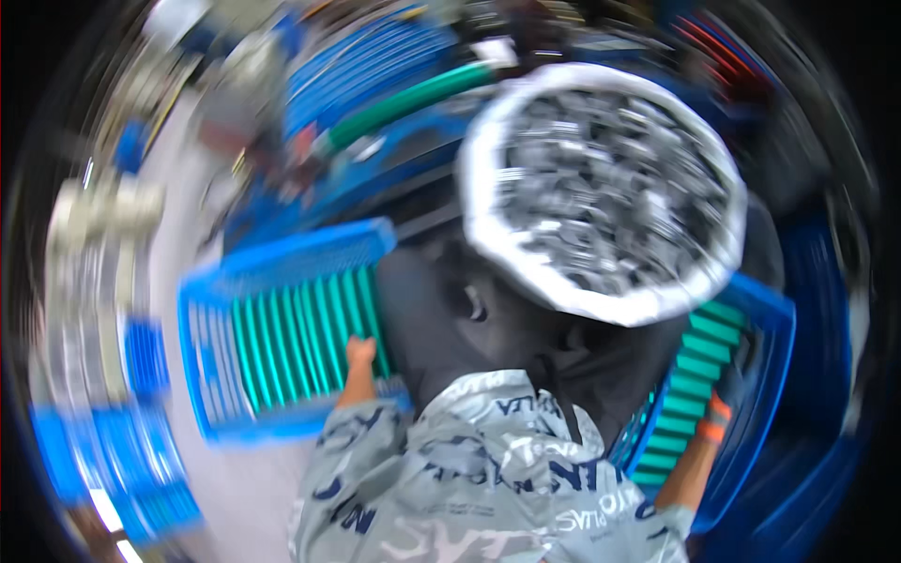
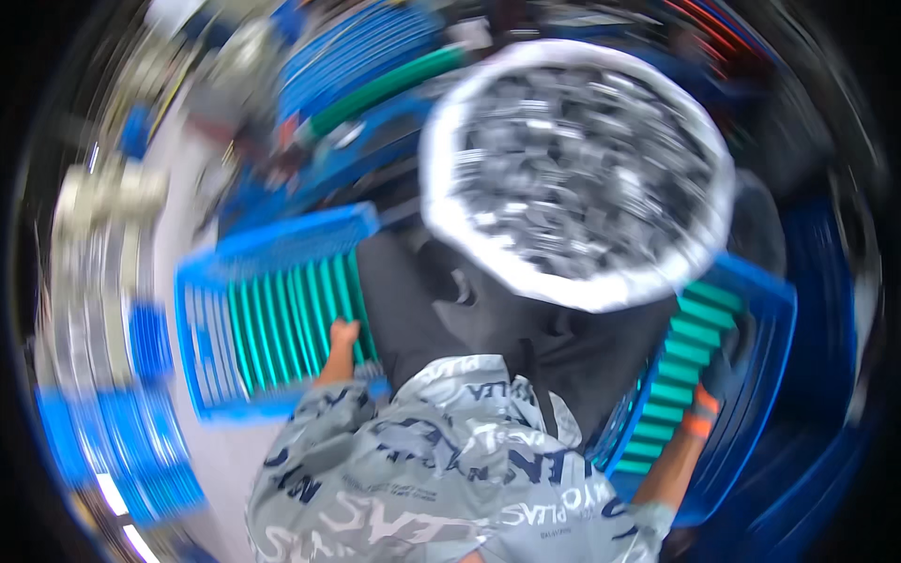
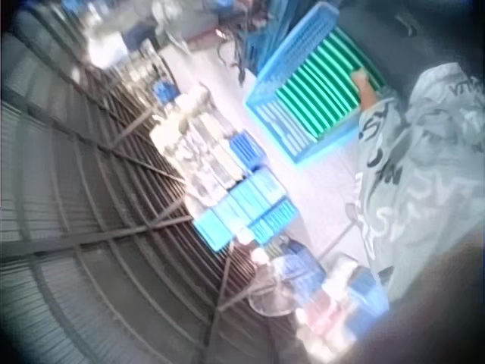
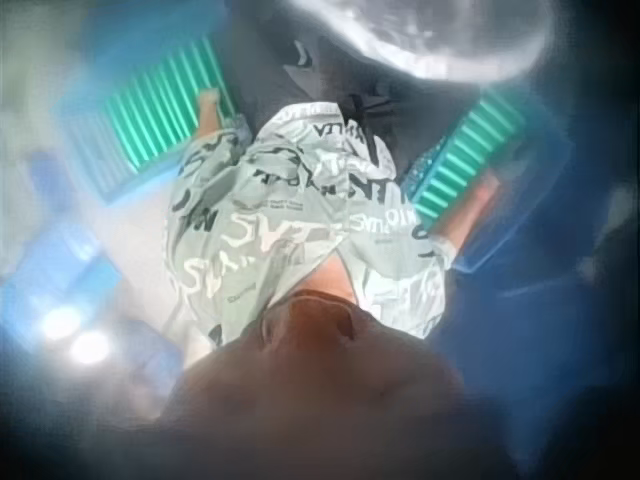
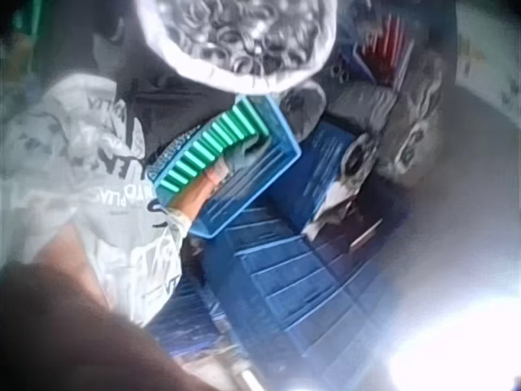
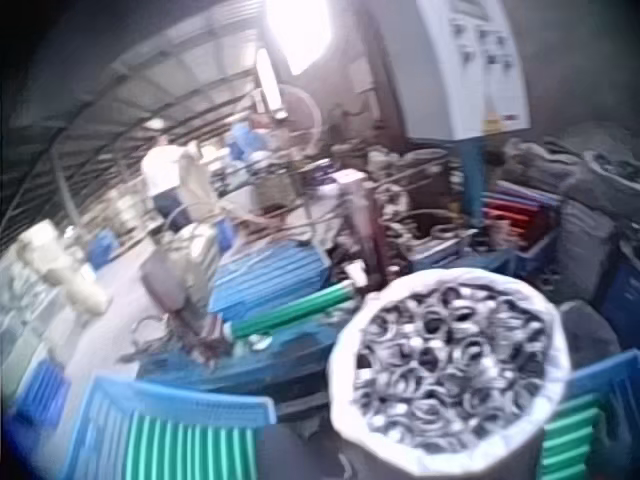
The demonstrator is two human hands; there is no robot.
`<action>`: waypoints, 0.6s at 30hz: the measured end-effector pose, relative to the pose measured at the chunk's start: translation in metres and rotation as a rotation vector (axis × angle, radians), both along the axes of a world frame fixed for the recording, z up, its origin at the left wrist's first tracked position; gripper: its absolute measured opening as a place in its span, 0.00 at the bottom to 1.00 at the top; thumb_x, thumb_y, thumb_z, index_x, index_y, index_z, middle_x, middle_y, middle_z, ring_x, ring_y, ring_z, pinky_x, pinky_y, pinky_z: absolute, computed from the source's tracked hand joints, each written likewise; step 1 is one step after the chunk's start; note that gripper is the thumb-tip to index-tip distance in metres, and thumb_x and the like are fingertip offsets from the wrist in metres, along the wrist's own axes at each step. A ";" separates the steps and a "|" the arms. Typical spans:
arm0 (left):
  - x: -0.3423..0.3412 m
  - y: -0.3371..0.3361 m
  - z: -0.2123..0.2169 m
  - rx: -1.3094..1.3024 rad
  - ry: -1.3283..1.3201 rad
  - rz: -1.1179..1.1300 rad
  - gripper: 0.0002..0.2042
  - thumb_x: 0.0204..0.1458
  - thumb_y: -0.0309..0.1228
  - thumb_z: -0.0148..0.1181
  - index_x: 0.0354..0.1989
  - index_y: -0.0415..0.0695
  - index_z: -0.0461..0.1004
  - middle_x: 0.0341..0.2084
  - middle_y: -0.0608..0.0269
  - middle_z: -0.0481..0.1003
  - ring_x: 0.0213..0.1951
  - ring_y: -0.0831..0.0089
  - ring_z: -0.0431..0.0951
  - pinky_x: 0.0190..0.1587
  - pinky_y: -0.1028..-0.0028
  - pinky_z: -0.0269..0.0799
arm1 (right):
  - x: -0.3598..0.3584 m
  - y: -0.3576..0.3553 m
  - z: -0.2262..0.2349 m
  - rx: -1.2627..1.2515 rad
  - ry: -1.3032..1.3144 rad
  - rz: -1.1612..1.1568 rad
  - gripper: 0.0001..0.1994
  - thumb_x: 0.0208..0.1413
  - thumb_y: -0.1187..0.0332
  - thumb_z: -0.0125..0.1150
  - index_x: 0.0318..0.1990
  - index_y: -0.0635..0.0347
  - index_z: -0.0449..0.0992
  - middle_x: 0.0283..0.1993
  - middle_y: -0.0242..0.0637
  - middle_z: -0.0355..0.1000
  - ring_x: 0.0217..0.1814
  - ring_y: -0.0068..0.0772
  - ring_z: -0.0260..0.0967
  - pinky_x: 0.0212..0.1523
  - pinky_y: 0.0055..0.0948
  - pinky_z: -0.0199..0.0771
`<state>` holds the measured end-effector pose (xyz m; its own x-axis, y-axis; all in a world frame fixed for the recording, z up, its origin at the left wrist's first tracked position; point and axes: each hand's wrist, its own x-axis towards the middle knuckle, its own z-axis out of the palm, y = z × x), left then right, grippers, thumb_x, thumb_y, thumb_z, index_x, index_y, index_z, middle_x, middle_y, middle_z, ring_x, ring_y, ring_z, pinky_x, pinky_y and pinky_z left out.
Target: Assembling metal ring caps onto green plastic or composite tubes using a pneumatic assembly press.
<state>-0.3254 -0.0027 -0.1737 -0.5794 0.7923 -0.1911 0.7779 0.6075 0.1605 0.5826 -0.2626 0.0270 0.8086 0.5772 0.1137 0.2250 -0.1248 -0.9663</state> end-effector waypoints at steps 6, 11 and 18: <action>0.017 -0.089 -0.089 -0.221 -0.303 0.413 0.29 0.56 0.38 0.72 0.63 0.33 0.84 0.65 0.30 0.81 0.69 0.40 0.82 0.73 0.52 0.78 | -0.157 0.157 0.135 -0.116 -0.701 0.610 0.32 0.71 0.78 0.66 0.82 0.67 0.69 0.84 0.51 0.70 0.85 0.52 0.67 0.85 0.47 0.63; -0.009 -0.076 -0.112 -0.117 -0.338 0.570 0.34 0.57 0.38 0.72 0.72 0.37 0.77 0.70 0.32 0.78 0.72 0.39 0.78 0.77 0.49 0.74 | -0.234 0.221 0.139 -0.506 -1.156 0.902 0.32 0.69 0.63 0.65 0.79 0.64 0.75 0.82 0.52 0.72 0.91 0.64 0.56 0.87 0.59 0.55; -0.155 -0.053 -0.086 0.118 -0.069 0.561 0.37 0.54 0.35 0.75 0.74 0.43 0.72 0.74 0.37 0.70 0.74 0.35 0.73 0.76 0.44 0.75 | -0.257 0.230 0.130 -0.584 -1.035 0.966 0.23 0.77 0.62 0.58 0.69 0.69 0.84 0.77 0.54 0.77 0.91 0.63 0.56 0.86 0.58 0.53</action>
